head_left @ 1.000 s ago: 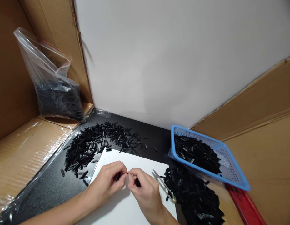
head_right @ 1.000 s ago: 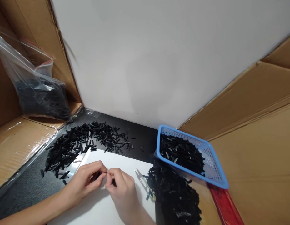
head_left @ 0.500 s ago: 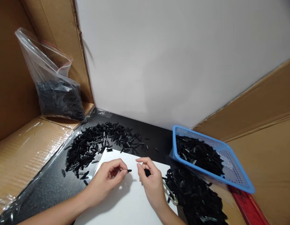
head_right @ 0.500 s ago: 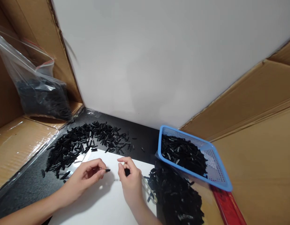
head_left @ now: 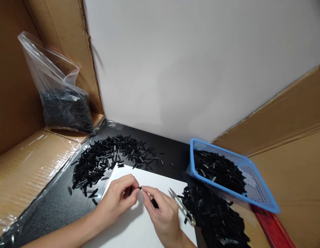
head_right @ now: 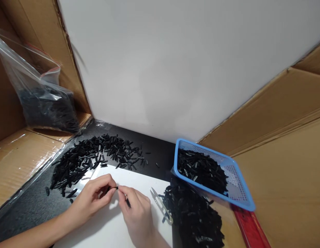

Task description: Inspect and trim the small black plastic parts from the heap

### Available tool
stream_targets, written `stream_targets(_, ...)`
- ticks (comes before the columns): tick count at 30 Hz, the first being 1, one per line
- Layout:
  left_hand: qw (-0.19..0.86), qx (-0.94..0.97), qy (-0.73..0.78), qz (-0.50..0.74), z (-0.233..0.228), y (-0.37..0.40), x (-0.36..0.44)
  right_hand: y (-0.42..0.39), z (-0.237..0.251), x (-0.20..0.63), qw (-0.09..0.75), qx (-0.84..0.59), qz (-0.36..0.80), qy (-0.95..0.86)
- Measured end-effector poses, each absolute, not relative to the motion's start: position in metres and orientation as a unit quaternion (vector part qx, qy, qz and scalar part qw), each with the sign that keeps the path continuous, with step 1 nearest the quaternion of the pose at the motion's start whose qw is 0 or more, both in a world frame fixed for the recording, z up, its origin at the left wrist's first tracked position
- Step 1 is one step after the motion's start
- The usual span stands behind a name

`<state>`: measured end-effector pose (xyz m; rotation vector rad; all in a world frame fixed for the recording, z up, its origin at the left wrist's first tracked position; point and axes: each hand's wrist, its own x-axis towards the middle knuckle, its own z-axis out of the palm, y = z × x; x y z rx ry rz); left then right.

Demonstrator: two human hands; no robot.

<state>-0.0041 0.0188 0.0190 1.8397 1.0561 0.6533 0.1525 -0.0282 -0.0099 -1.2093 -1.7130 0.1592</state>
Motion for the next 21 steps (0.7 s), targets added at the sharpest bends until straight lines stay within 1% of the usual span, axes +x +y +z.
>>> stream_targets(6, 0.391, 0.79, 0.398, 0.255, 0.0138, 0.0161, -0.007, -0.0275, -0.0111, 0.1532, 0.487, -0.503, 0.073, -0.71)
stream_targets(13, 0.369, 0.813, 0.383, 0.237, 0.0135, 0.0162, -0.0085, -0.0274, -0.0081, 0.1564, 0.464, -0.517, 0.144, -0.705)
stream_targets(21, 0.382, 0.809, 0.381, 0.234, 0.0134, 0.0158, -0.0059, -0.0269, -0.0123, 0.1549, 0.432, -0.517, 0.083, -0.734)
